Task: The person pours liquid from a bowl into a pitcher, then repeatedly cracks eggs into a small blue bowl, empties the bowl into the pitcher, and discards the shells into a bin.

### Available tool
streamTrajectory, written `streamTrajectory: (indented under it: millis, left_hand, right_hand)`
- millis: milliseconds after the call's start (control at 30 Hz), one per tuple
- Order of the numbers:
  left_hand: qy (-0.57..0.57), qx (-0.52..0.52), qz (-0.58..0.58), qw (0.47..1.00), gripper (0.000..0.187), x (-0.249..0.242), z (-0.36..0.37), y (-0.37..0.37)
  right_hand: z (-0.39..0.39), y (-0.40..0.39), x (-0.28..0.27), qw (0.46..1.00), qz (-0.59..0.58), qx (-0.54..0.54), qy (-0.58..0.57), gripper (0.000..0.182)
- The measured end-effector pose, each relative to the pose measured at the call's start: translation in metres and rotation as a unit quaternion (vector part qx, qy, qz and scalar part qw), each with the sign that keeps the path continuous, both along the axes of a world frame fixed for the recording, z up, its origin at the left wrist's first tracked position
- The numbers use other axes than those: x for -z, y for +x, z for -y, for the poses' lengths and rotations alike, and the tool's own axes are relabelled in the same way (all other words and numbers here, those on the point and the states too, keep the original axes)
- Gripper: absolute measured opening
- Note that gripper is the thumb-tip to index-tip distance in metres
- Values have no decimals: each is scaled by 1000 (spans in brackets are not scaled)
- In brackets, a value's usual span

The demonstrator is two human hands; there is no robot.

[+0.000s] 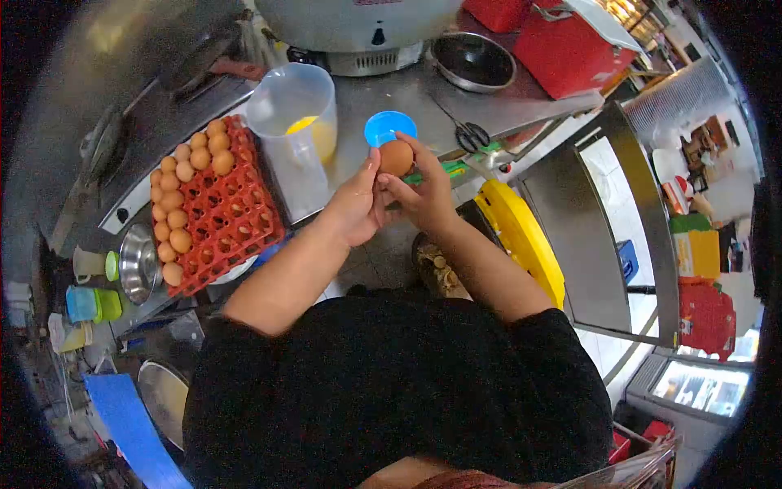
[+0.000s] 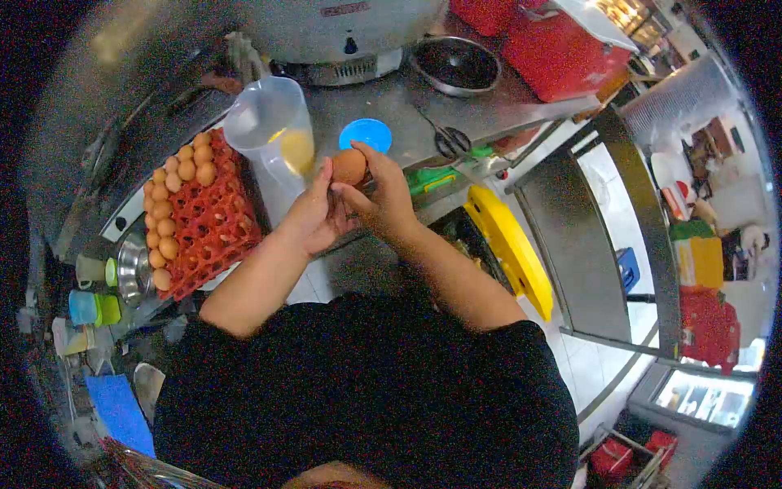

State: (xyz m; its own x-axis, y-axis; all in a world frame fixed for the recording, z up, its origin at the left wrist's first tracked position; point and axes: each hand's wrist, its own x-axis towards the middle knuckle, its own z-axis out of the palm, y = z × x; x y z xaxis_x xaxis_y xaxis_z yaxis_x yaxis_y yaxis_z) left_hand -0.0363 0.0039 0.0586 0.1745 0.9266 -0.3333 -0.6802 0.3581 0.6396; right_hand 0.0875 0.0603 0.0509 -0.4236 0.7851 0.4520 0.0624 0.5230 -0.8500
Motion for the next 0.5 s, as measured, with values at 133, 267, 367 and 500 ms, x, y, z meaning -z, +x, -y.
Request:
streamTrajectory:
  millis: [133, 267, 367, 500]
  left_hand:
    - [-71, 58, -32, 995, 60, 34, -12, -1]
    - [-71, 77, -93, 990, 58, 67, 5, -18]
    - [-100, 56, -121, 986, 54, 95, 30, -41]
    - [-127, 15, -145, 981, 48, 123, 63, -63]
  right_hand:
    - [-28, 20, 58, 981, -96, 23, -169, 54]
    - [-65, 61, 117, 963, 57, 130, -228, 40]
    - [-78, 75, 131, 945, 153, 163, -239, 37]
    - [-82, 63, 107, 963, 160, 217, -24, 41]
